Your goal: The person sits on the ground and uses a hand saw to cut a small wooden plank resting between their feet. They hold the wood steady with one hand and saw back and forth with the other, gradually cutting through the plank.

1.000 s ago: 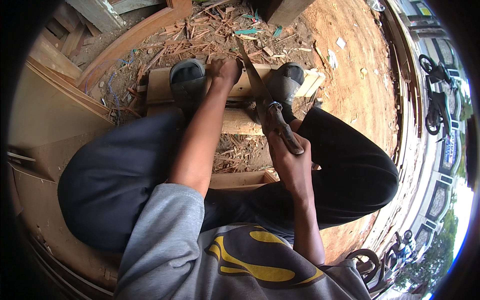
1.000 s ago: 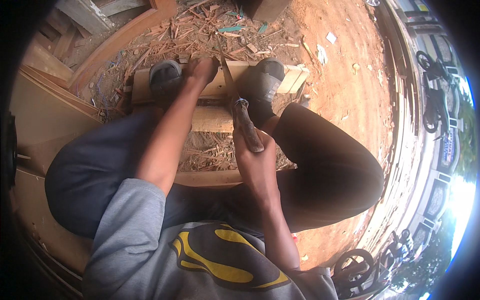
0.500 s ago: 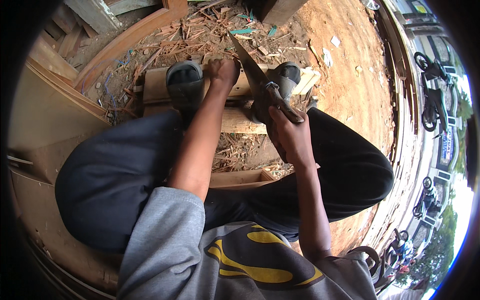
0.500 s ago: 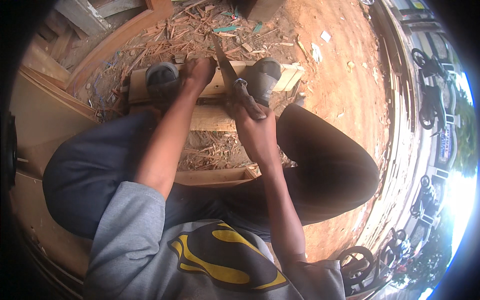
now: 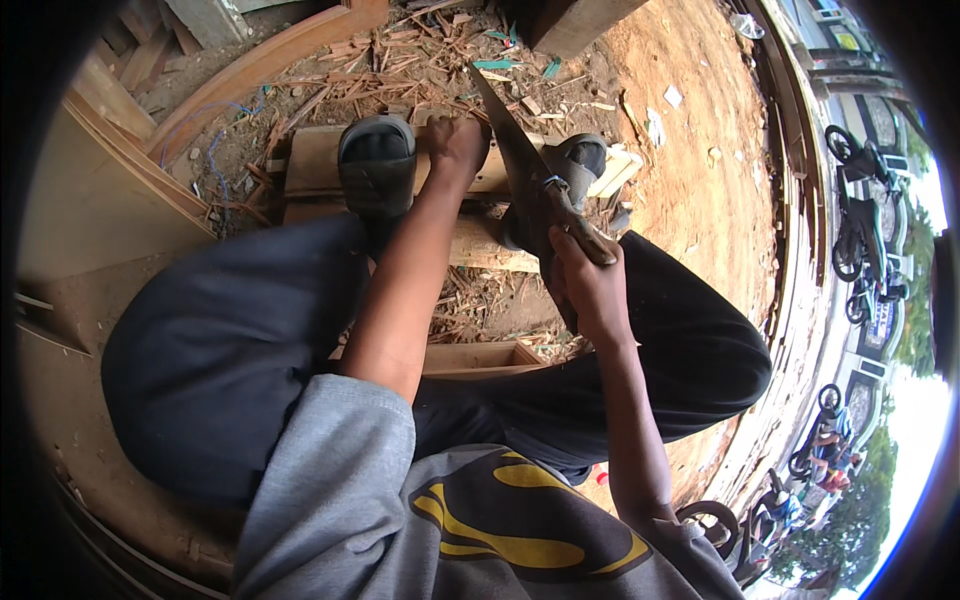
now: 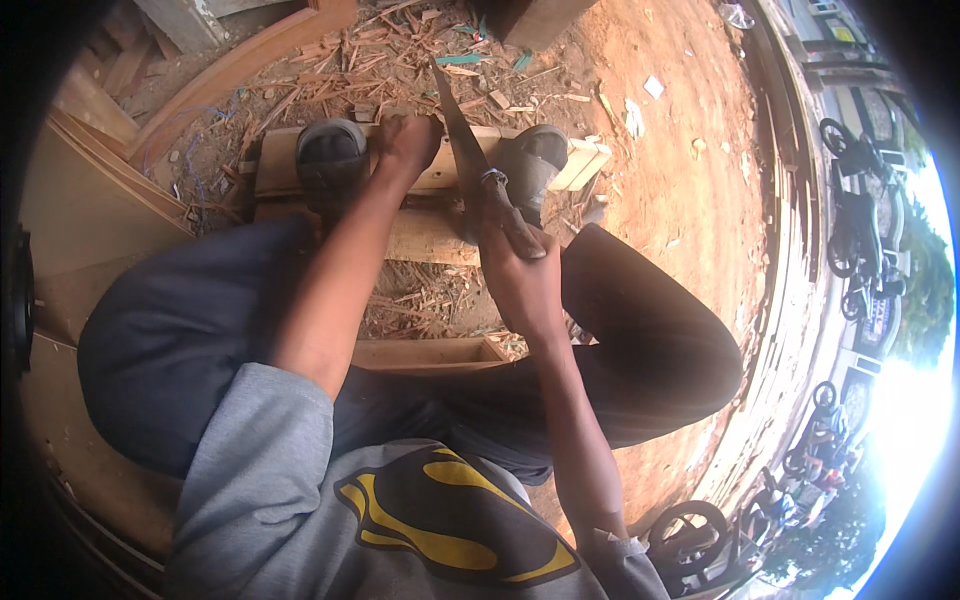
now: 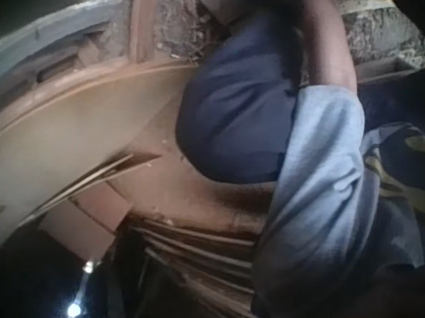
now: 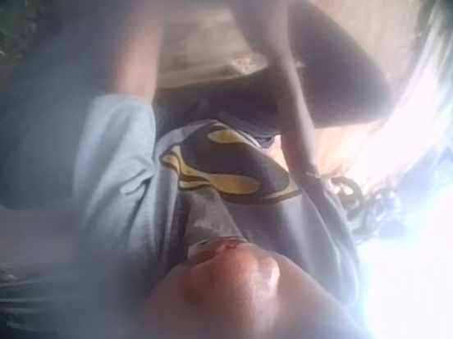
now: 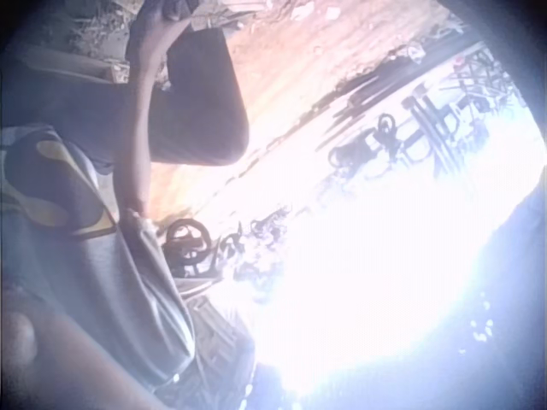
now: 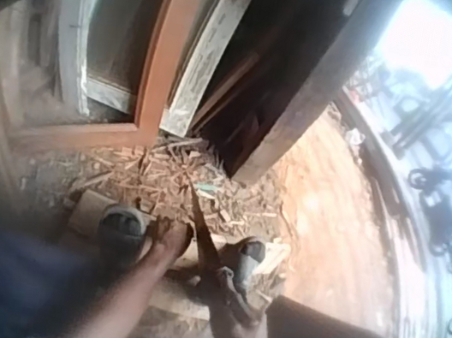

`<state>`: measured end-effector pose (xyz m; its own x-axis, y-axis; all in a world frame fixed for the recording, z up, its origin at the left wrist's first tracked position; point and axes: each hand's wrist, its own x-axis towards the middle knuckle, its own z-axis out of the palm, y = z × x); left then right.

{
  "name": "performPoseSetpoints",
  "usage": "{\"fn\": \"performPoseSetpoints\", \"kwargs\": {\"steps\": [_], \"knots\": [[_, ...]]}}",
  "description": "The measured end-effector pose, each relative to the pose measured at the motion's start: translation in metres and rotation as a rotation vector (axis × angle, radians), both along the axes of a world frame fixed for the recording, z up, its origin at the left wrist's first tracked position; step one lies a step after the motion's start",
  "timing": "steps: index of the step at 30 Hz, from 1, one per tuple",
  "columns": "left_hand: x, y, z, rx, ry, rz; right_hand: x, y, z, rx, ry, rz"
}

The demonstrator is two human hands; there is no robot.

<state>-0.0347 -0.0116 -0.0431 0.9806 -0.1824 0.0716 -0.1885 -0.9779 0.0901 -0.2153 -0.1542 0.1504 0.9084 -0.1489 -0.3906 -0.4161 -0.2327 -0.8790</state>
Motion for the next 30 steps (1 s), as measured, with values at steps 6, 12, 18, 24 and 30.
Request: {"fn": "performPoseSetpoints", "kwargs": {"steps": [6,12,18,24,30], "knots": [[0.004,0.006,-0.025,0.571,-0.039,-0.086,-0.053,0.005,0.001,-0.054,-0.052,-0.016],[0.003,-0.004,-0.026,0.080,-0.025,-0.060,-0.006,0.019,-0.008,-0.001,-0.034,-0.038],[0.019,0.029,-0.073,0.111,-0.026,0.030,-0.053,0.007,0.020,-0.037,-0.022,-0.024],[0.012,-0.025,-0.064,0.674,-0.151,-0.179,0.005,0.011,-0.007,-0.071,-0.093,-0.004],[-0.002,-0.016,-0.020,0.578,-0.024,-0.131,-0.055,0.013,0.014,-0.085,-0.055,-0.035]]}}
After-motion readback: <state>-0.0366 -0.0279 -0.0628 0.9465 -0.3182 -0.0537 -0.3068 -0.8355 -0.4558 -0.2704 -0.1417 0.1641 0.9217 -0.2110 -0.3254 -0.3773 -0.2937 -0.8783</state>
